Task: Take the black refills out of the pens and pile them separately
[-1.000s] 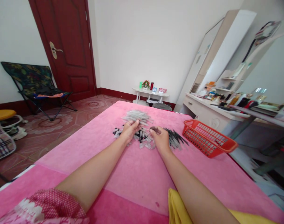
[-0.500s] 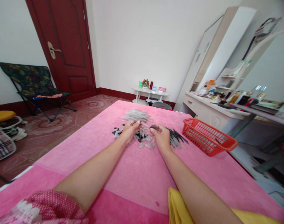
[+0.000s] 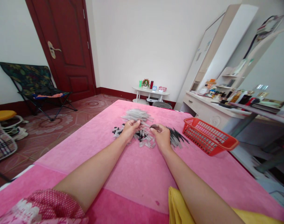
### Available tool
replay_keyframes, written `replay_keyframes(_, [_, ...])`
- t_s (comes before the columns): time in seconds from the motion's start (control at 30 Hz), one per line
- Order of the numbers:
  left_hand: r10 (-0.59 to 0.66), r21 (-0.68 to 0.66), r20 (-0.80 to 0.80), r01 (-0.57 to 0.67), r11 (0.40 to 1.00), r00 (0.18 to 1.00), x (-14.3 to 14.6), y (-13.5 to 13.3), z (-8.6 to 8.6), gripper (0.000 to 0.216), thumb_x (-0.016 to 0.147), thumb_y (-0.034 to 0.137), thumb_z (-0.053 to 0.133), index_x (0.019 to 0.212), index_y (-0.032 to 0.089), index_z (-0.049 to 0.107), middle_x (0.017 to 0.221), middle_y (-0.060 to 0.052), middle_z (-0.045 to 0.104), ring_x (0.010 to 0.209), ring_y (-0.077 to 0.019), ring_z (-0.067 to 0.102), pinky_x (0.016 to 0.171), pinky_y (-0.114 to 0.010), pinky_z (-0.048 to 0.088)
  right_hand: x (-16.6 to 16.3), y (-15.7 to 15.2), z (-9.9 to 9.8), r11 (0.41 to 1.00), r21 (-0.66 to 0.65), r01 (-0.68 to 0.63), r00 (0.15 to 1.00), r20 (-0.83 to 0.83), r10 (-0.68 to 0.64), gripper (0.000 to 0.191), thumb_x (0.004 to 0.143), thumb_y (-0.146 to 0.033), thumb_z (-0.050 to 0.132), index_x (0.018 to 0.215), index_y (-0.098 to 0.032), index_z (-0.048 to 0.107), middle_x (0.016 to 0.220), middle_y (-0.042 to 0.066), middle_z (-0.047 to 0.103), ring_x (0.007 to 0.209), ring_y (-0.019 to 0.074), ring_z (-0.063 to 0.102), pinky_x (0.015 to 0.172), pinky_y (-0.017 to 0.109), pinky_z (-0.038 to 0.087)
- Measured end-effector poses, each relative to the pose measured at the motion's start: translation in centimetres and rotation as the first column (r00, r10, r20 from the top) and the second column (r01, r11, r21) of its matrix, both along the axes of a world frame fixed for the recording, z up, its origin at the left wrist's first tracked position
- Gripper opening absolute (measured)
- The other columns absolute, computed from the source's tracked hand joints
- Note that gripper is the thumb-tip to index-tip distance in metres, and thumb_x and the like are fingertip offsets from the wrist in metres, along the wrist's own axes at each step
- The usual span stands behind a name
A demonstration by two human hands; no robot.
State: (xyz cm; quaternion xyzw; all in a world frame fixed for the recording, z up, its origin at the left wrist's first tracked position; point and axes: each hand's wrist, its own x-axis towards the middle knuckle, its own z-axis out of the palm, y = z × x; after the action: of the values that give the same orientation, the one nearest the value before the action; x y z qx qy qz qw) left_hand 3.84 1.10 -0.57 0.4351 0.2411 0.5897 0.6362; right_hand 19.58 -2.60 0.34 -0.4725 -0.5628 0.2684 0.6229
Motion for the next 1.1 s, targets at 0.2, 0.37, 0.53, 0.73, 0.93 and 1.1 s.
replay_keyframes(0.2, [-0.019, 0.013, -0.018, 0.019, 1.000, 1.000, 0.0, -0.1, 0.0, 0.034, 0.065, 0.032, 0.076, 0.089, 0.011, 0.064, 0.083, -0.006, 0.070, 0.071, -0.0134, 0.065, 0.069, -0.024, 0.050, -0.1, -0.2, 0.1, 1.000, -0.024, 0.013, 0.999, -0.040, -0.014, 0.020, 0.062, -0.028, 0.066, 0.077, -0.015, 0.065, 0.075, 0.005, 0.068, 0.068, 0.0185, 0.063, 0.064, 0.031, 0.052])
replay_keyframes(0.37, [-0.029, 0.049, -0.022, 0.030, 0.998, 0.999, 0.0, -0.1, -0.1, 0.034, 0.065, 0.034, 0.075, 0.089, 0.013, 0.064, 0.086, -0.006, 0.070, 0.070, -0.0128, 0.065, 0.068, -0.023, 0.049, -0.3, -0.6, 0.5, 0.994, -0.110, -0.016, 0.997, -0.076, 0.007, 0.020, 0.065, -0.033, 0.063, 0.072, -0.015, 0.063, 0.063, 0.002, 0.065, 0.052, 0.0151, 0.058, 0.051, 0.027, 0.048])
replay_keyframes(0.53, [-0.042, 0.066, -0.021, 0.043, 0.997, 0.999, 0.1, -0.2, -0.1, 0.035, 0.063, 0.034, 0.077, 0.087, 0.012, 0.063, 0.083, -0.005, 0.070, 0.066, -0.0121, 0.064, 0.067, -0.023, 0.049, -0.3, -1.0, 0.8, 0.990, -0.137, -0.019, 0.998, 0.057, 0.027, 0.027, 0.074, -0.040, 0.055, 0.059, -0.017, 0.057, 0.051, 0.001, 0.058, 0.043, 0.0136, 0.051, 0.044, 0.025, 0.040])
replay_keyframes(0.73, [-0.021, 0.057, -0.014, 0.021, 0.998, 1.000, 0.1, -0.3, 0.3, 0.038, 0.061, 0.035, 0.077, 0.088, 0.012, 0.063, 0.086, -0.007, 0.070, 0.069, -0.0133, 0.064, 0.070, -0.025, 0.049, -0.4, -1.1, 0.6, 0.996, -0.090, -0.001, 0.993, 0.115, 0.012, 0.026, 0.075, -0.043, 0.055, 0.067, -0.019, 0.058, 0.055, 0.000, 0.060, 0.047, 0.0146, 0.053, 0.045, 0.024, 0.040])
replay_keyframes(0.93, [-0.057, 0.074, -0.016, 0.058, 0.996, 0.998, 0.3, -0.4, 0.2, 0.039, 0.060, 0.037, 0.078, 0.085, 0.012, 0.061, 0.080, -0.005, 0.069, 0.064, -0.0118, 0.062, 0.066, -0.023, 0.048, -0.3, -0.9, 0.2, 0.983, -0.156, -0.094, 0.988, 0.105, 0.111, 0.043, 0.080, -0.052, 0.046, 0.053, -0.019, 0.052, 0.042, -0.002, 0.051, 0.037, 0.0113, 0.043, 0.040, 0.023, 0.033])
replay_keyframes(1.1, [-0.049, 0.085, 0.010, 0.048, 0.995, 0.999, 0.4, -0.4, 0.3, 0.038, 0.061, 0.036, 0.077, 0.086, 0.012, 0.061, 0.084, -0.007, 0.069, 0.066, -0.0113, 0.062, 0.071, -0.025, 0.048, -0.6, -0.9, 0.6, 0.962, -0.224, -0.158, 0.987, -0.028, 0.156, 0.043, 0.077, -0.060, 0.048, 0.063, -0.019, 0.053, 0.048, -0.002, 0.056, 0.034, 0.0120, 0.045, 0.035, 0.024, 0.031])
